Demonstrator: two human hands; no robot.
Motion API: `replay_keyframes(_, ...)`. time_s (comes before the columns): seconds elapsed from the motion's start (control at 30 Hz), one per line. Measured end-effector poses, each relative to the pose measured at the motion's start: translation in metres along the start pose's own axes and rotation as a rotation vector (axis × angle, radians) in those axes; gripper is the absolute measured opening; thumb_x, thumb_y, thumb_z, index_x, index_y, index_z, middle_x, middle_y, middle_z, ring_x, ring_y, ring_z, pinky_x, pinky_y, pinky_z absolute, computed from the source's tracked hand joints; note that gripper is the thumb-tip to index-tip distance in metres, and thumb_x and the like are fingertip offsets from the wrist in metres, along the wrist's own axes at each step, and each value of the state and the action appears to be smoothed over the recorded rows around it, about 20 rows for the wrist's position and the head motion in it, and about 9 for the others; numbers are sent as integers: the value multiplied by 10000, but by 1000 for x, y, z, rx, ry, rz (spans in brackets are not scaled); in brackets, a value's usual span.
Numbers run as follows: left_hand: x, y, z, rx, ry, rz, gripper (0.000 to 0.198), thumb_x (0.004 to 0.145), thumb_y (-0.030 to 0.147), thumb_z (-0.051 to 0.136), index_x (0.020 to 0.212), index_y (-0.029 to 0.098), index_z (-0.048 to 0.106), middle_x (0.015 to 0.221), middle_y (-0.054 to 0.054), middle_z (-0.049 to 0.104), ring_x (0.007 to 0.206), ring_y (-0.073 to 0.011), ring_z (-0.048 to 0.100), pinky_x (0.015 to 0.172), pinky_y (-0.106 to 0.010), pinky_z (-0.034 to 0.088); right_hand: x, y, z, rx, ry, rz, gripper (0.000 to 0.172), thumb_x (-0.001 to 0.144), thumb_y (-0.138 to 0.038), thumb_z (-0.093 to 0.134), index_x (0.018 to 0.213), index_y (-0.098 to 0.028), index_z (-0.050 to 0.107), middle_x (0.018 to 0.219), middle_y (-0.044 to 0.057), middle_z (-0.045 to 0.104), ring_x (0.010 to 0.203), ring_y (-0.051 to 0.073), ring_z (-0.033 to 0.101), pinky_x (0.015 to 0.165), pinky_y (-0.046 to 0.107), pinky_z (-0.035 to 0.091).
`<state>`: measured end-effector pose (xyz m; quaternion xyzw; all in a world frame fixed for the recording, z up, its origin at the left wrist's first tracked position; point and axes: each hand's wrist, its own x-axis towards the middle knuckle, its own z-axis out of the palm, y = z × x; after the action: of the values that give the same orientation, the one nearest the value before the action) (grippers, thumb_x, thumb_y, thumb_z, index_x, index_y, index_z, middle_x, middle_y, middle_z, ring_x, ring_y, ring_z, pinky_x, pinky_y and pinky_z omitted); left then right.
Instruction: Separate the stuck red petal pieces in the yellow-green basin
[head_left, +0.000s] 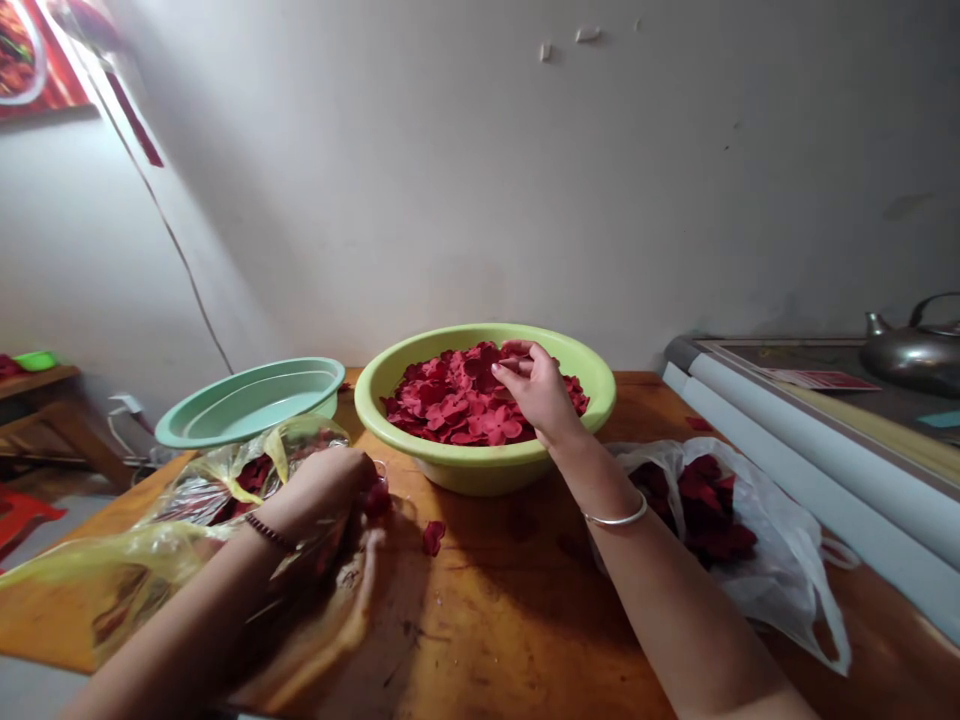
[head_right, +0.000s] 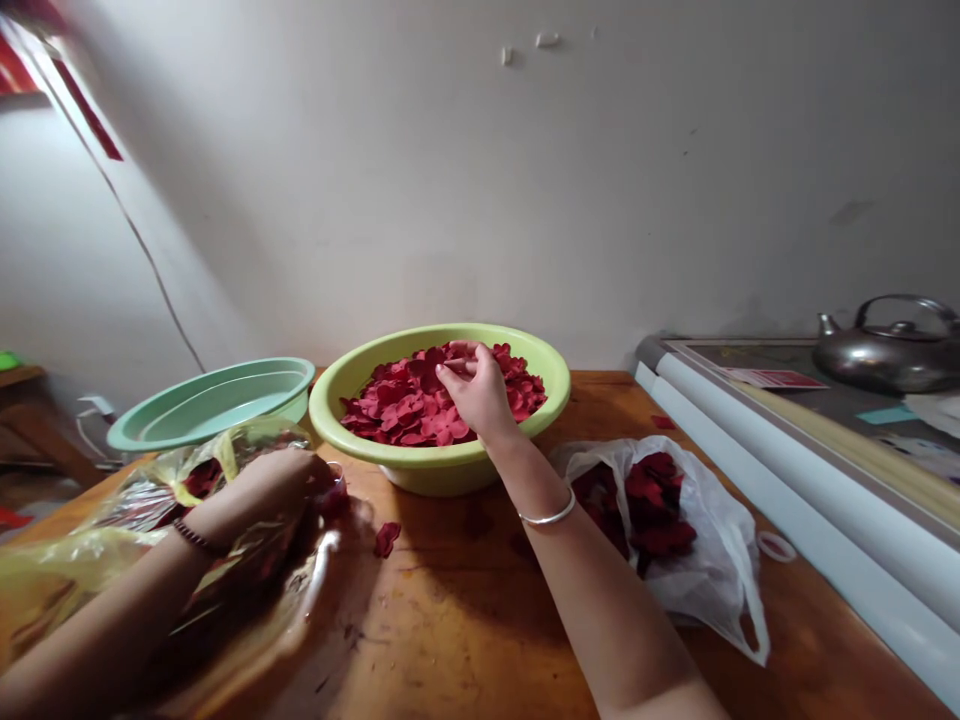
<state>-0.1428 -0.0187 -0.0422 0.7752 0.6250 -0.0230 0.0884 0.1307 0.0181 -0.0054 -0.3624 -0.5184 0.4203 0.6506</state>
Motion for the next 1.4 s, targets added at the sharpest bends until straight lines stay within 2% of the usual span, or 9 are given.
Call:
replay_keyframes(0.1,10,6,-4,117,-93,29,193,656,185,551,669,184,744,744,-117,734,758,-291,685,719,-351,495,0,1,-1,-7,0,-2,288,720,-197,710,968,-211,565,822,0,675,757,150,670,670,285,596)
replay_keyframes(0.23,17,7,0,64,-142,76,213,615,148,587,697,209,773,765,-78,760,773,-268,699,737,-317,506,2,3,0,-29,-7,-12,296,721,-188,716,977,-214,568,809,-2,677,787,161,688,767,327,607)
replay_keyframes(0.37,21,9,3,73,-146,42,145,622,174,597,603,189,740,653,-76,726,709,-279,688,696,-332,509,3,4,0,-38,-33,-27,290,729,-190,716,978,-217,569,819,0,682,809,167,700,822,352,608)
replay_keyframes(0.57,24,9,5,135,-127,52,105,614,172,632,580,188,729,650,-84,715,693,-287,685,741,-370,512,2,3,1,-46,-45,-11,280,748,-183,706,990,-211,568,827,1,689,781,165,701,797,357,615)
replay_keyframes(0.87,34,4,10,145,-147,16,102,633,198,642,592,172,732,676,-118,726,746,-299,704,717,-353,519,2,3,1,-68,-46,-32,270,746,-188,706,983,-212,580,796,-11,691,738,155,695,734,332,616)
replay_keyframes(0.97,34,1,12,98,-144,26,116,621,202,623,539,170,698,622,-109,703,702,-288,690,684,-352,507,2,4,1,-51,-41,-45,269,737,-190,715,969,-222,583,789,-11,694,749,159,698,729,333,618)
replay_keyframes(1.07,32,-4,14,112,-84,51,121,596,241,637,493,182,663,544,-66,646,643,-270,650,664,-362,492,2,5,2,-35,-40,-49,262,734,-183,715,958,-222,583,788,-4,692,765,167,701,748,344,620)
replay_keyframes(1.23,22,-10,1,35,-60,95,172,619,258,609,467,183,635,495,-41,593,572,-216,571,632,-332,468,4,5,2,-46,-26,-46,263,733,-187,714,959,-220,582,793,-1,693,750,166,696,721,341,620)
replay_keyframes(1.4,11,-18,-17,-44,-33,163,204,714,257,547,590,199,699,643,-52,700,636,-211,606,691,-325,482,4,4,3,-45,-24,-48,261,728,-169,721,947,-213,586,783,-1,683,767,167,693,742,339,609)
